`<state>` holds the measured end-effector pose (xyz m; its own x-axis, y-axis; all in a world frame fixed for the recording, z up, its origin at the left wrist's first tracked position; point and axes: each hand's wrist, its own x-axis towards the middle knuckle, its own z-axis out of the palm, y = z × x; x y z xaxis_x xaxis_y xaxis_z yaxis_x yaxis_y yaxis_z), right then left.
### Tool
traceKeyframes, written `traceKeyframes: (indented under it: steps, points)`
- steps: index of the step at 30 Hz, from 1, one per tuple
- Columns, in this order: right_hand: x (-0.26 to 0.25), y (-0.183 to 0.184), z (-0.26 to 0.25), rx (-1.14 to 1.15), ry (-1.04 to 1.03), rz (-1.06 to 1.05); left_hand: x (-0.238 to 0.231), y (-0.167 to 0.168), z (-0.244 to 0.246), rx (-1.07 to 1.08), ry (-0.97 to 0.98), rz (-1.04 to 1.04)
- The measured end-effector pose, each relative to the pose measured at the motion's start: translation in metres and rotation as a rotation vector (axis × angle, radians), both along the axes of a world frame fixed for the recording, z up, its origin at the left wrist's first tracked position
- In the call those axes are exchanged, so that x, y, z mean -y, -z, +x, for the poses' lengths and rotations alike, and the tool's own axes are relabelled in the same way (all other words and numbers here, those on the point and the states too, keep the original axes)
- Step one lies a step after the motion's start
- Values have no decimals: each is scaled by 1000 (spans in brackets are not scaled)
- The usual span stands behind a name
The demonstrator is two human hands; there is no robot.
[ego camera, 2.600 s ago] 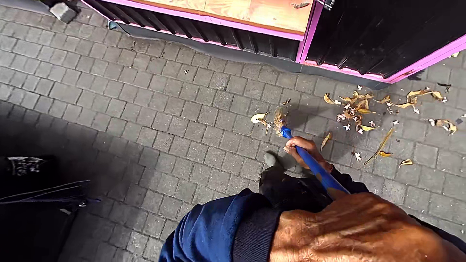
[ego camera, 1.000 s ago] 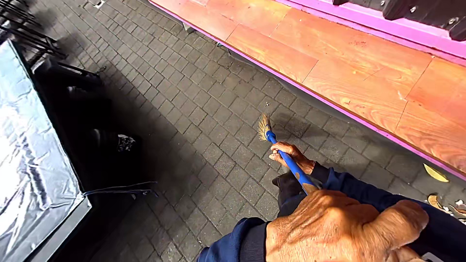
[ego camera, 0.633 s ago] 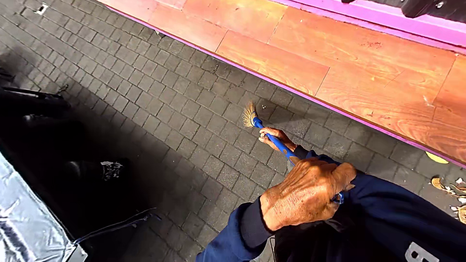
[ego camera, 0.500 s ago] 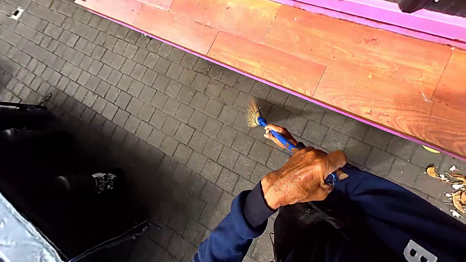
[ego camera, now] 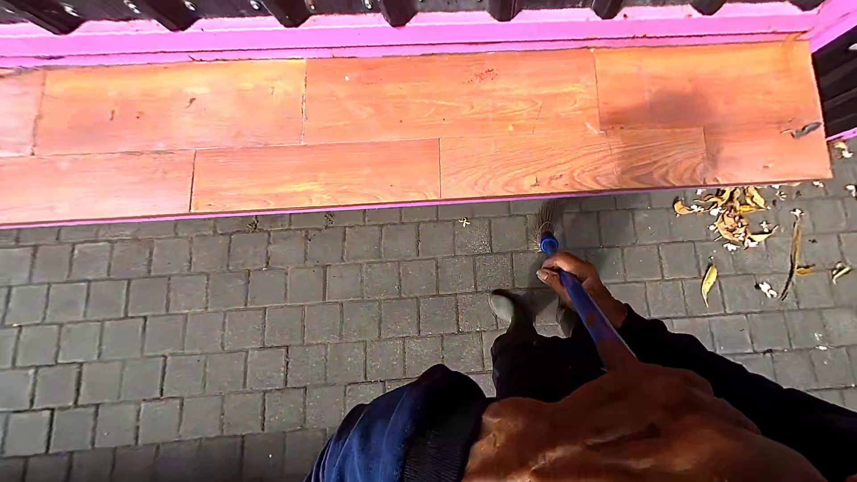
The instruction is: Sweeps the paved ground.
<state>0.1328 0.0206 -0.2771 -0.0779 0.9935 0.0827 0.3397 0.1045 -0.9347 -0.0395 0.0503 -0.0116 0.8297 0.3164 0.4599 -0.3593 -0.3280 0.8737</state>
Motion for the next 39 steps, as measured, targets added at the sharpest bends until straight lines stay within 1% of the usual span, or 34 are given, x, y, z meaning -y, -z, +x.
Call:
traceKeyframes:
  steps: [2, 4, 5, 7, 9, 10, 12, 13, 15, 16, 18, 20, 23, 26, 29, 31, 33, 35, 37, 39]
  points:
    - [-2, 8, -12, -122, -106, 14, 8, -8, 29, -110, -9, 31]
    - [-10, 25, -25, -220, -246, 3, 12, -4, 61, -276, -23, 96]
    - [-16, 37, -30, -276, -316, -8, 13, 5, 78, -364, -62, 135]
    - [-29, 63, -32, -368, -413, -67, 10, 37, 113, -521, -190, 180]
    - [-41, 83, -25, -373, -383, -133, -4, 71, 142, -610, -282, 140]
    - [-41, 94, -16, -372, -337, -148, -8, 82, 157, -628, -300, 109]
    - [-34, 110, 24, -384, -212, -86, -9, 87, 190, -604, -271, 75]
    - [-25, 110, 58, -364, -176, -65, -3, 81, 211, -566, -217, 63]
    - [2, 92, 144, -259, -130, -102, 17, 61, 263, -463, -53, 82]
    - [19, 81, 189, -210, -75, -103, 28, 50, 292, -391, 41, 99]
    - [56, 61, 268, -147, 101, -97, 45, 30, 345, -264, 233, 112]
    - [82, 47, 334, -60, 306, -89, 53, 20, 389, -180, 380, 119]
    - [110, 30, 407, 54, 563, -98, 61, 18, 441, -111, 494, 152]
    - [127, 9, 447, 68, 657, -42, 73, 1, 482, -81, 547, 235]
    - [127, 0, 458, 2, 629, 17, 81, -18, 517, -83, 614, 306]
    - [118, 5, 461, -76, 586, 67, 79, -21, 541, -95, 627, 314]
    - [103, 16, 469, -156, 521, 105, 71, -14, 568, -106, 588, 315]
    - [89, 30, 488, -216, 462, 98, 58, 0, 599, -124, 528, 281]
    - [80, 40, 519, -209, 443, 49, 40, 15, 630, -148, 513, 224]
    - [77, 36, 560, -145, 503, -29, 20, 24, 658, -133, 542, 169]
